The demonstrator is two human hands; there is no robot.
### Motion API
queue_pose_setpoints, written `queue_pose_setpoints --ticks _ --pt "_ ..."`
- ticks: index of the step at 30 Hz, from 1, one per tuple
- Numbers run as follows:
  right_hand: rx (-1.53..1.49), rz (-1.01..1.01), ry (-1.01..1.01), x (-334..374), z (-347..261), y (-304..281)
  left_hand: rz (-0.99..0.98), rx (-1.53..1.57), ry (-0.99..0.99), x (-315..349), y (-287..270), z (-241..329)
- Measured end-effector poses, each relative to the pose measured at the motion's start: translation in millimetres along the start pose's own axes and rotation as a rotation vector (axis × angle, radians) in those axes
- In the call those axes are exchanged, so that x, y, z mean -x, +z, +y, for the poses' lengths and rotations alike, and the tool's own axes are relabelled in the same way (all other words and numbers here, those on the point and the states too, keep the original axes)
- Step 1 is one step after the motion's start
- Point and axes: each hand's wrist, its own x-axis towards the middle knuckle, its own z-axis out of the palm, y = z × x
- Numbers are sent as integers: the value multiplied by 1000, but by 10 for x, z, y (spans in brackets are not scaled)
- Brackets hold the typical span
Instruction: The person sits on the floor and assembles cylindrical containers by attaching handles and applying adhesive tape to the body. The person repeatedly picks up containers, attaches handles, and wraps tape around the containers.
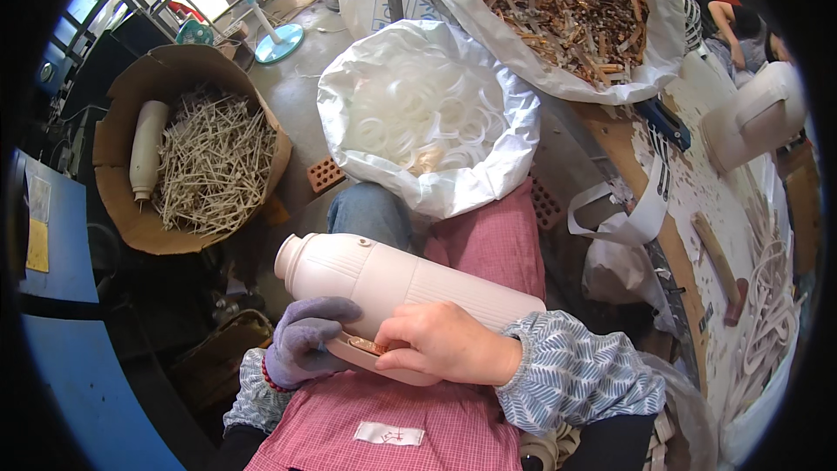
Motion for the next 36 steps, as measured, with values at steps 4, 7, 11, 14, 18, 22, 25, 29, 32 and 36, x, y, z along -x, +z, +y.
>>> queue_pose_setpoints --ticks 4,7,11,14,18,22,25,29,32,36 --pt "294 96 -150 58 -64 61 -289 -285 147 -116 -91 -16" --pt "737 391 -363 90 -194 106 -185 -257 177 -328 -90 -45" --pt "802 436 -160 378 -252 -71 -250 -213 201 -900 -40 -3" --pt "577 632 -44 1022 -141 -412 -195 -367 229 -1365 -79 42" --pt "121 729 296 1991 67 -731 -206 411 -15 -1764 447 -81" --pt "405 1395 787 2970 509 -1697 -224 57 405 -2308 1161 -551" --pt "581 1550 1532 3913 914 -2063 -247 -110 503 -2736 1414 -913" --pt "461 1305 1121 4737 1408 -2260 -340 -58 81 -3073 1519 -1136" --pt "767 1039 810 4858 1430 -2405 -492 5 -37 -3128 1580 -1142" --pt "864 1439 1108 4300 1363 -2512 -442 169 -11 -3206 1599 -1135"
